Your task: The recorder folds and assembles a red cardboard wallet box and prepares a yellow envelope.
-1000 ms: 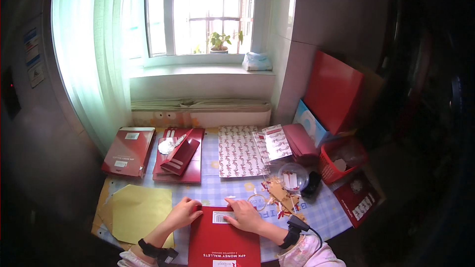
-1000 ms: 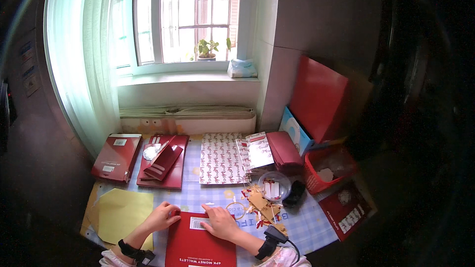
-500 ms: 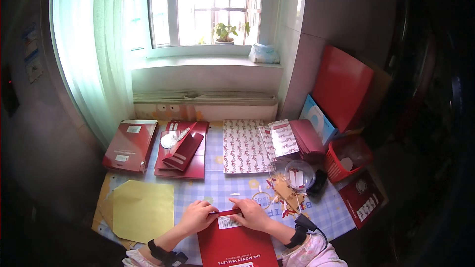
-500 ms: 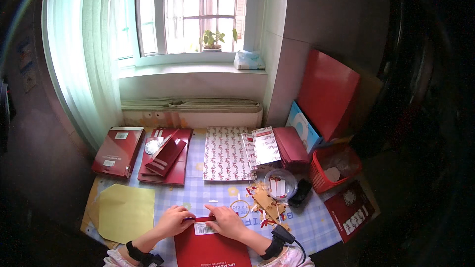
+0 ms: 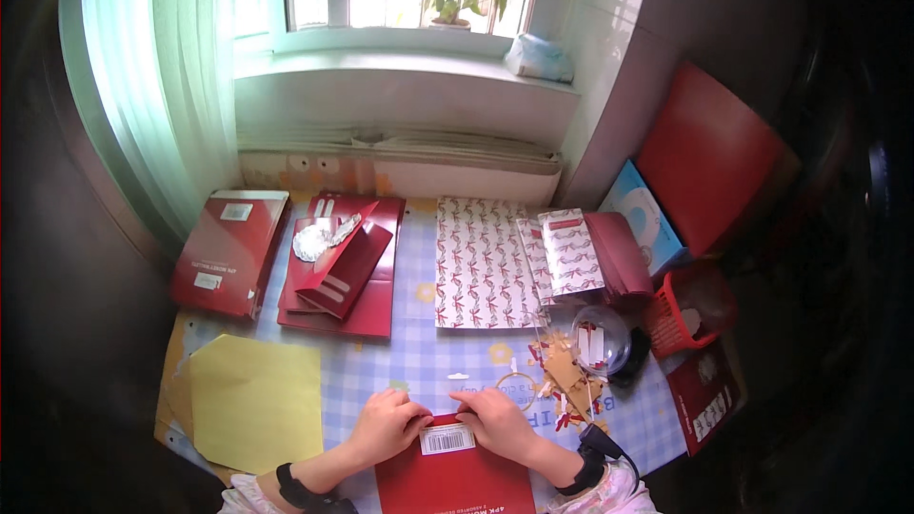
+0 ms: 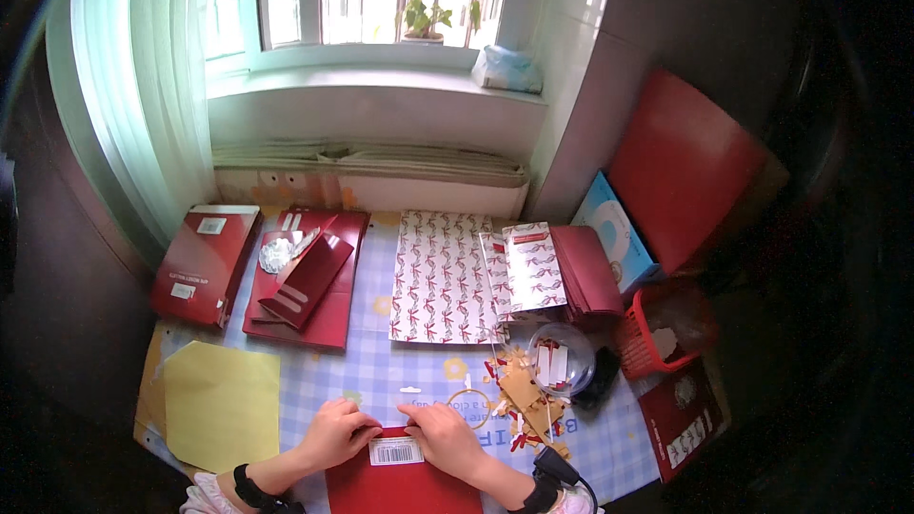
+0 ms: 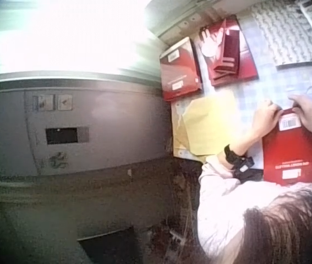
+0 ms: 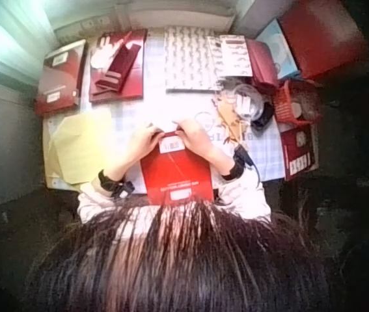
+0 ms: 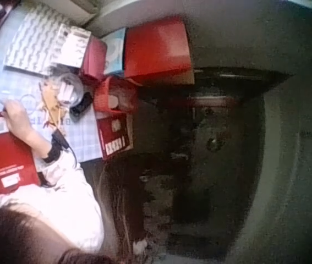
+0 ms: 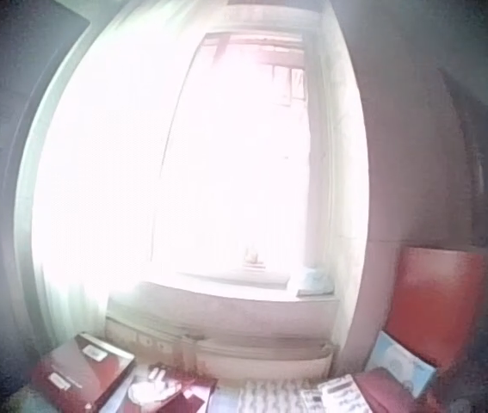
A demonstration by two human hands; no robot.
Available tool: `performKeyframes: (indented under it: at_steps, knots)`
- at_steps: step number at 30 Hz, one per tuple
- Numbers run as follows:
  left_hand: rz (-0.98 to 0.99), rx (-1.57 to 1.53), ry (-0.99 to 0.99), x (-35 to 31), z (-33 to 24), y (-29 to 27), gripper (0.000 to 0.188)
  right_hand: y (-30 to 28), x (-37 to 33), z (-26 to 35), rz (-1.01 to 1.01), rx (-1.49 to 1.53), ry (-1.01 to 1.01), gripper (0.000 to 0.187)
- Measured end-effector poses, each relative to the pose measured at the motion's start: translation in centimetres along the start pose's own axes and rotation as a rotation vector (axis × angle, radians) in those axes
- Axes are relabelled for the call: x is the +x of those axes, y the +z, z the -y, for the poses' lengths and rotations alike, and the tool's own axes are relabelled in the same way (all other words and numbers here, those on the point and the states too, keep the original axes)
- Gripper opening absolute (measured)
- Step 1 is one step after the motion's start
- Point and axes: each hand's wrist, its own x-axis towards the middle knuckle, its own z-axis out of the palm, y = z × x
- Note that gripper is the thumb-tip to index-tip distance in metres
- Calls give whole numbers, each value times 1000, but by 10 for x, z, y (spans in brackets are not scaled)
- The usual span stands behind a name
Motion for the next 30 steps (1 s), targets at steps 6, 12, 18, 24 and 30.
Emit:
performKeyframes:
  at_steps: [6,12,18,24,30]
  knots:
    - [1,0,-1,0,0,0,7,-1,4,1,-10,-1,25,27]
    - [-12,-7,22,1,-3,-3,8,-3,5,1,-15,42,61,25]
    - [-38,-9,41,2,-3,-3,9,-3,6,5,-24,41,90,20]
    - [-29,-32,45,3,-3,-3,10,-7,7,9,-196,180,9,11]
    - [-37,-11,42,1,-4,-5,10,-8,5,16,-8,348,294,7]
